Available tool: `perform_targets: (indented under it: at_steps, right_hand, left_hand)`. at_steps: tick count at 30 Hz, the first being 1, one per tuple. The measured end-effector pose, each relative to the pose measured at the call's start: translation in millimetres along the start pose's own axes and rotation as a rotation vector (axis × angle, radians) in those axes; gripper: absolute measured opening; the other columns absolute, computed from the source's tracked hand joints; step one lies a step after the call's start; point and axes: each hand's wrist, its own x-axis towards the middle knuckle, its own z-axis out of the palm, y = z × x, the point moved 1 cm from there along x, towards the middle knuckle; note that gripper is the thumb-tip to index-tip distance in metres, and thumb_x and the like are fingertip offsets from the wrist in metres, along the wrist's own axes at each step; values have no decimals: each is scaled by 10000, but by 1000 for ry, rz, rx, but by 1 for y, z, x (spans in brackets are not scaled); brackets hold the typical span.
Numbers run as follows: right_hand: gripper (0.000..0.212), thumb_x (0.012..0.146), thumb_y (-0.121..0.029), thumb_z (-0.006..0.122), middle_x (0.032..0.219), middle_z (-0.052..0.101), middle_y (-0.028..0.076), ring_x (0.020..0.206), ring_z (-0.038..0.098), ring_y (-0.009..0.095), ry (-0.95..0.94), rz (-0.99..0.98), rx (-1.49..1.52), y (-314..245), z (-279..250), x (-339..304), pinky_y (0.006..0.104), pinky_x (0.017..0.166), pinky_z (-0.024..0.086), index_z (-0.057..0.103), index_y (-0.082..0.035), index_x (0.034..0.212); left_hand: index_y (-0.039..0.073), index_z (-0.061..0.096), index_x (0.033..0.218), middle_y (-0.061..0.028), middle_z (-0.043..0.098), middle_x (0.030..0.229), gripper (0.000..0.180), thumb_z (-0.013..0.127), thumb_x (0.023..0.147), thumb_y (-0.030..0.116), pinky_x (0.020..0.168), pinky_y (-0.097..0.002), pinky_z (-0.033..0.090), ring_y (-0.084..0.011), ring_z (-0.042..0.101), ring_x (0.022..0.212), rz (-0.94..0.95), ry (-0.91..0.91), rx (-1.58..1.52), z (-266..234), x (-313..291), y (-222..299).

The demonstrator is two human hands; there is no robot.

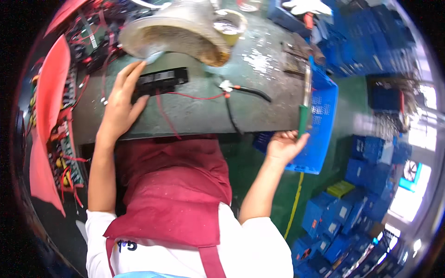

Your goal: Soldering wires to circuit boards and components at an assembly workstation.

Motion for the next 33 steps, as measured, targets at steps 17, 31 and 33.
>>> perform_targets:
  at_steps: [17,31,33]
  right_hand:
    - [586,998,-547,630,1073,672,88,823,582,198,-622,70,-39,-10,83,-101,393,767,504,616,-35,1283]
    - [406,1032,-426,656,729,618,168,594,615,232,-923,-581,-635,68,143,-190,364,683,552,508,-66,1149]
    - [431,1027,-439,662,771,623,178,610,618,233,-954,-609,-715,74,147,-198,335,662,546,506,-62,1162]
  left_hand:
    - [65,718,1246,-136,688,1060,309,742,962,186,896,-368,550,-267,690,952,-217,434,102,-37,-17,-55]
    - [87,728,1132,-121,658,1103,186,716,969,176,959,-425,500,-347,636,1025,-290,512,306,-20,-3,-61]
    - [82,723,1030,-113,690,1043,140,742,944,191,868,-446,513,-340,656,981,-180,601,148,-24,-7,-61]
